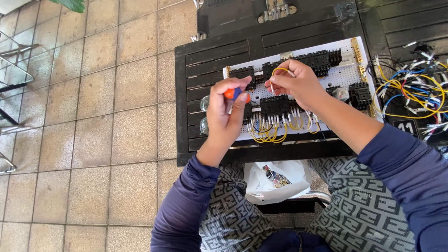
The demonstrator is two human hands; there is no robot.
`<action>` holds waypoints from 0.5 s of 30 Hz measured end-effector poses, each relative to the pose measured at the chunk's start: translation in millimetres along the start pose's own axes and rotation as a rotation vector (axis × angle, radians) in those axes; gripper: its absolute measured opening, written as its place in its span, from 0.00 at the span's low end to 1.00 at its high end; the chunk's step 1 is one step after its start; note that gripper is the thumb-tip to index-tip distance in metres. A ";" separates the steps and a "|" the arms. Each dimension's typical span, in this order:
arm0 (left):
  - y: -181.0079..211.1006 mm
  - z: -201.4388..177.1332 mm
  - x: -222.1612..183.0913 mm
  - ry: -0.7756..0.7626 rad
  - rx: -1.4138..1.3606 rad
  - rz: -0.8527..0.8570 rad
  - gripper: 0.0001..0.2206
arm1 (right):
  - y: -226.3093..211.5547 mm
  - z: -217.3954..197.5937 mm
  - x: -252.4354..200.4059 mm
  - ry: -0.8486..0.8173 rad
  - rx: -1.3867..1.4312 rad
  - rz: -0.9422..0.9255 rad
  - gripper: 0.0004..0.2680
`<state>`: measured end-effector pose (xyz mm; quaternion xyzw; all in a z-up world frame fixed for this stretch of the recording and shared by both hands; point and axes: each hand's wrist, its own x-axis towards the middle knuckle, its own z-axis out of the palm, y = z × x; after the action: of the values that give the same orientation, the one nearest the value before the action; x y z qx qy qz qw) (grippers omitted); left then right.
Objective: Installing and wiring electronic modules on a control panel using a screwdriver.
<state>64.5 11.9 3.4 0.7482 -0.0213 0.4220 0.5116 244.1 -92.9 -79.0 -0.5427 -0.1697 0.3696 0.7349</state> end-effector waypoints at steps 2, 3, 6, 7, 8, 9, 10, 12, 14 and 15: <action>-4.1 -1.6 -5.3 0.027 -0.014 -0.017 0.12 | -10.9 -0.6 -7.2 0.011 -0.006 0.044 0.07; -5.2 -3.1 -8.3 0.055 -0.026 -0.034 0.12 | -16.4 -0.2 -11.7 0.020 -0.012 0.089 0.09; 1.9 -8.4 -10.1 0.107 -0.078 -0.076 0.10 | -40.9 -15.9 -19.3 0.047 -0.089 0.101 0.10; 5.8 -10.1 -11.5 0.103 -0.086 -0.075 0.10 | -50.1 -22.8 -22.1 0.055 -0.090 0.098 0.10; 10.1 -11.6 -13.0 0.119 -0.166 -0.133 0.11 | -59.5 -29.8 -25.5 0.087 -0.174 0.114 0.11; 13.6 -11.9 -13.7 0.132 -0.249 -0.188 0.12 | -69.8 -38.1 -29.1 0.122 -0.258 0.127 0.12; 17.2 -10.7 -14.2 0.124 -0.259 -0.185 0.12 | -74.4 -52.9 -33.1 0.134 -0.259 0.122 0.12; 25.3 -9.6 -15.1 0.089 -0.246 -0.341 0.07 | -84.6 -80.8 -41.3 0.142 -0.910 -0.075 0.10; 27.7 -5.8 -21.4 -0.028 -0.280 -0.296 0.03 | -93.8 -99.0 -50.3 0.210 -1.060 -0.038 0.10; 28.9 -4.5 -25.8 -0.141 -0.308 -0.258 0.03 | -96.4 -107.9 -55.6 0.272 -1.204 0.007 0.11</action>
<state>31.8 -8.6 8.6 0.6854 -0.0253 0.2914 0.6668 311.6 -219.2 -19.7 -0.9051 -0.2517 0.1389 0.3132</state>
